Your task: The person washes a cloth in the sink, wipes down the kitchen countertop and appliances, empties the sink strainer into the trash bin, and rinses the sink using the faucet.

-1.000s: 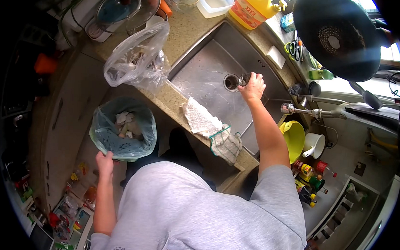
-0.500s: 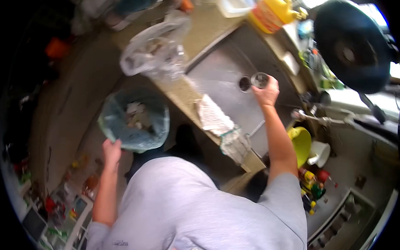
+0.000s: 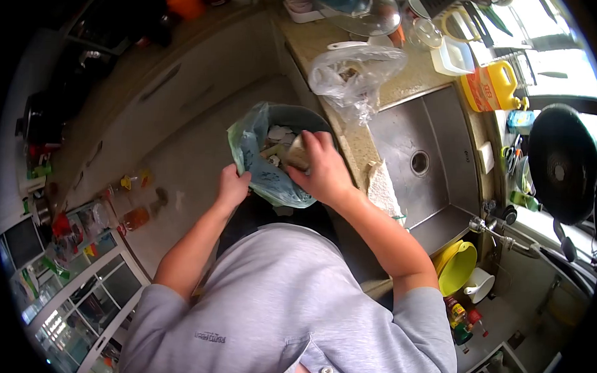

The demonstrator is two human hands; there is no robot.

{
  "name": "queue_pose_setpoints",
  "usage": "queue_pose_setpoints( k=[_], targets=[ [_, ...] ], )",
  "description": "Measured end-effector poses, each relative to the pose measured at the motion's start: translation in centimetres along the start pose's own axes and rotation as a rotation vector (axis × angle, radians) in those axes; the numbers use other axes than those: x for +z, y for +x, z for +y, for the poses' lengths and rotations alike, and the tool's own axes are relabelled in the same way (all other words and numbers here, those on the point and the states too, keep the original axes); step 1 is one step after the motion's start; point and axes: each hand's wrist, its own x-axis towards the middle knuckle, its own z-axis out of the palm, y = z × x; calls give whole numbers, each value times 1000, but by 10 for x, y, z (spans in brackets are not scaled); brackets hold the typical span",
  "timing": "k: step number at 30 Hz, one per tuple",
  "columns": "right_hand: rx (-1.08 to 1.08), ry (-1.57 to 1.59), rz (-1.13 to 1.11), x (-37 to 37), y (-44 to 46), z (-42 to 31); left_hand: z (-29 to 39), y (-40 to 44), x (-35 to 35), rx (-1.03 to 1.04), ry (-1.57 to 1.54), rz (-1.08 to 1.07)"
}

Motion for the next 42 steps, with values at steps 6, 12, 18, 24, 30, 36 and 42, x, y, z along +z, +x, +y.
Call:
queue_pose_setpoints(
  k=[6, 12, 18, 24, 30, 36, 42],
  targets=[
    [-36, -755, -510, 95, 8, 75, 9, -11, -6, 108, 285, 20],
    [74, -864, -657, 96, 14, 61, 16, -11, -10, 110, 423, 25],
    [-27, -672, -505, 87, 2, 59, 9, -5, -7, 151, 357, -3],
    [298, -564, -631, 68, 4, 64, 21, -5, -6, 121, 394, -55],
    [1008, 1456, -499, 58, -1, 76, 32, -9, -5, 124, 422, -75],
    [767, 1503, -482, 47, -9, 78, 21, -2, -5, 152, 435, -59],
    [690, 1361, -357, 51, -6, 82, 28, -4, -7, 125, 435, -53]
  ],
)
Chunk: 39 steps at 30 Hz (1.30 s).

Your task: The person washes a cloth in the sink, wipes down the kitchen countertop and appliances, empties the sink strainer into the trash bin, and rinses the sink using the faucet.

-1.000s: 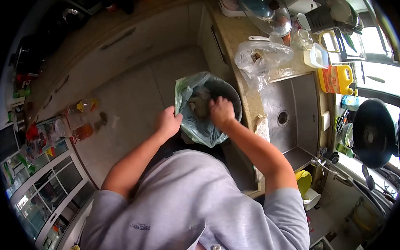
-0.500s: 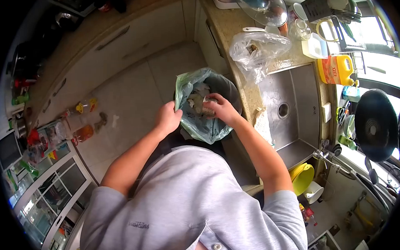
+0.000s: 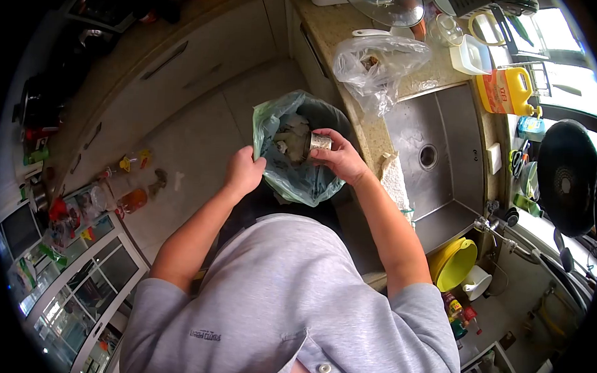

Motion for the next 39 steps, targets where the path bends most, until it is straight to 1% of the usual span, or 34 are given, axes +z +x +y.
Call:
queue_pose_setpoints(
  k=[2, 9, 11, 13, 14, 15, 17, 18, 19, 21, 22, 23, 25, 27, 28, 29, 30, 31, 32, 33, 34, 35, 37, 38, 39],
  targets=[
    [29, -93, 95, -1, 1, 1, 0, 1, 0, -4, 5, 2],
    [-51, -286, 25, 12, 6, 2, -1, -3, -1, -31, -33, -9],
    [-290, -617, 60, 19, 10, 8, -2, -4, -1, -44, -27, -15],
    [-604, -1219, 201, 54, -4, -8, -3, -5, -1, -25, -59, -4],
    [-683, -1234, 153, 61, -5, -5, -3, -5, -2, -26, -58, -4],
    [-682, -1231, 153, 43, 2, 5, -3, -5, -3, -41, -37, -4],
    [-659, -2191, 142, -8, 22, 27, -2, -7, -4, -55, -17, -3],
    [-104, -2301, 54, -6, 28, 27, -2, -9, -5, -63, -4, 2],
    [-105, -2302, 54, 8, 22, 19, -2, -8, -5, -71, 8, 6],
    [-779, -1989, -25, 31, 9, 6, -4, -4, -6, -55, -9, 12],
    [-749, -2057, 12, 14, 11, 11, -6, -7, -5, -44, -23, 8],
    [-659, -2217, 52, -24, 24, 28, -5, -9, -4, -46, -24, 8],
    [-360, -2324, -30, -3, 16, 24, 1, -10, -5, -56, 52, 16],
    [-809, -2029, -164, 29, 6, 15, 6, -10, -9, -64, 41, -1],
    [-780, -2145, -98, 15, 7, 21, 5, -10, -10, -57, -20, -9],
    [-938, -2152, 100, -41, 25, 55, 5, -9, -11, -46, -84, -9],
    [-482, -2088, 144, -23, 24, 42, 6, -11, -10, -47, -87, -7],
    [-47, -1969, 181, 9, 21, 17, 8, -12, -8, -34, -25, -4],
    [-230, -1757, 216, 34, 15, 2, 9, -12, -7, -22, 37, 0],
    [-393, -1532, 250, 53, 6, -6, 3, -10, -6, -25, 37, -2],
    [-383, -1364, 248, 60, 5, -11, -5, -7, -3, -22, 1, 0],
    [-381, -1365, 245, 55, 9, -9, -11, -6, -1, -17, -35, 4],
    [-97, -518, 131, 45, 15, -11, -12, -7, -3, -22, -56, 9],
    [88, 4, 84, 40, 11, -11, -11, -7, -4, -24, -76, 9],
    [86, 3, 87, 36, 9, -12, -9, -7, -6, -21, -78, 8]
  ],
)
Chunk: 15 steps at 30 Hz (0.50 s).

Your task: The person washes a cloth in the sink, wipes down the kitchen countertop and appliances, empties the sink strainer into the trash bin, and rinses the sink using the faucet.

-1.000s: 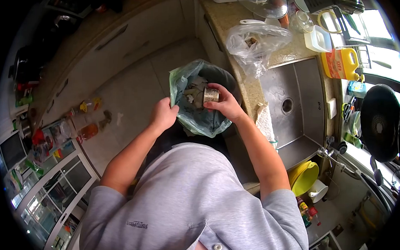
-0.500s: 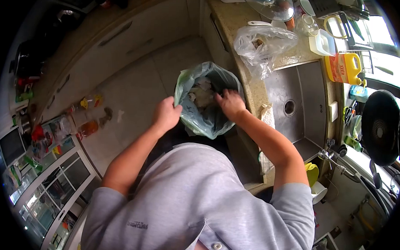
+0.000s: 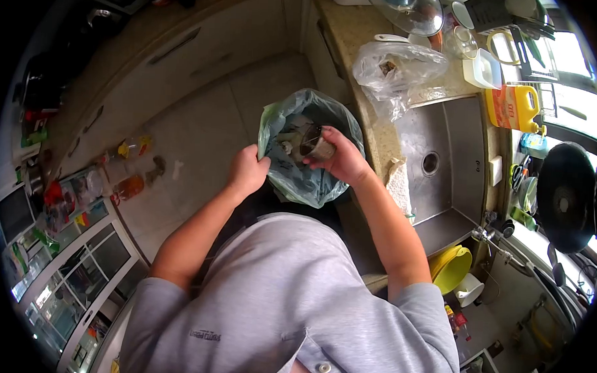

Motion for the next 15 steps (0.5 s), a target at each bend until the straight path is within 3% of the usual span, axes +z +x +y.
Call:
queue_pose_setpoints(
  k=[2, 7, 9, 15],
  targets=[
    [109, 404, -289, -11, 0, 5, 3, -1, -2, -31, -9, -13],
    [89, 431, -293, -8, -9, 10, 1, 0, -2, -11, 53, -1],
    [-15, 466, -409, -7, -9, 9, 5, 0, -5, -10, 69, 0],
    [37, 540, -502, -10, -11, 6, 4, 1, -8, -29, 12, -10]
  ],
)
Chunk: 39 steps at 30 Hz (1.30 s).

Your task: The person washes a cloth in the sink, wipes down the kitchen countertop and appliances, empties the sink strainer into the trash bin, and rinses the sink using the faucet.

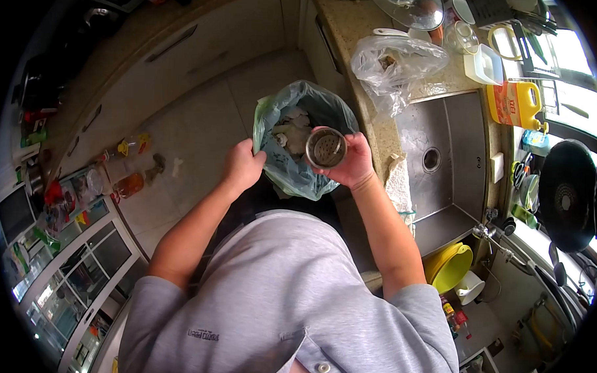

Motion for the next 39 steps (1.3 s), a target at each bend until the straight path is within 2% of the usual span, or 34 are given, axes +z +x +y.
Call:
queue_pose_setpoints(
  k=[1, 4, 5, 7, 8, 11, 12, 13, 15, 16, 17, 19, 21, 22, 24, 27, 29, 33, 34, 35, 38, 39],
  targets=[
    [2, 0, 0, 3, 0, -1, -1, 0, 0, 4, 5, 7],
    [-60, -524, 325, 19, 2, -6, -3, 1, 1, 5, 26, 17],
    [-60, -524, 324, 22, 6, -3, -3, 1, 1, 3, 43, 20],
    [-375, -1725, 497, 25, 12, 4, -3, -1, 1, 5, 46, 24],
    [-379, -1722, 498, 13, 14, 3, -2, -1, 1, 9, 48, 30],
    [-9, -2735, 519, -47, 16, 9, -1, -2, 2, 15, -19, 19],
    [304, -2601, 572, -39, 20, 5, 1, -2, 2, 23, -18, 22],
    [299, -2601, 574, -24, 18, 5, 3, -6, 2, 26, 39, 29],
    [-396, -2487, 297, 0, 10, 11, 1, -6, 1, 25, 102, 37],
    [-371, -2586, 331, -22, 5, 8, -2, -7, 1, 9, 56, 20],
    [-16, -2721, 428, -52, 1, 5, -3, -5, 2, 0, 3, 11],
    [-70, -2329, 586, -22, -4, 4, -11, 0, 10, 20, 24, 14],
    [-312, -1454, 523, -11, -8, 3, -18, 3, 12, 39, 43, 15],
    [-355, -1132, 480, 2, -16, 0, -21, 4, 10, 44, 32, 28],
    [-426, -939, 438, 29, -42, -8, -38, 13, 11, 80, -21, 45],
    [-554, -719, 432, 40, -73, -5, -65, 36, 19, -39, -153, 0],
    [-691, -727, 441, 45, -84, -3, -97, 61, 33, -22, -172, 34],
    [-816, -835, 543, 48, -106, -4, -94, 90, 45, -242, -303, -64],
    [-839, -979, 683, 48, -114, -3, -98, 104, 51, -227, -289, -83],
    [-851, -1115, 819, 46, -119, 0, -107, 118, 57, -305, -293, -91],
    [-937, -1092, 1104, 27, -142, 12, -147, 170, 83, -420, -330, -123],
    [-954, -983, 1144, 30, -146, 15, -152, 186, 93, -484, -341, -136]
  ],
)
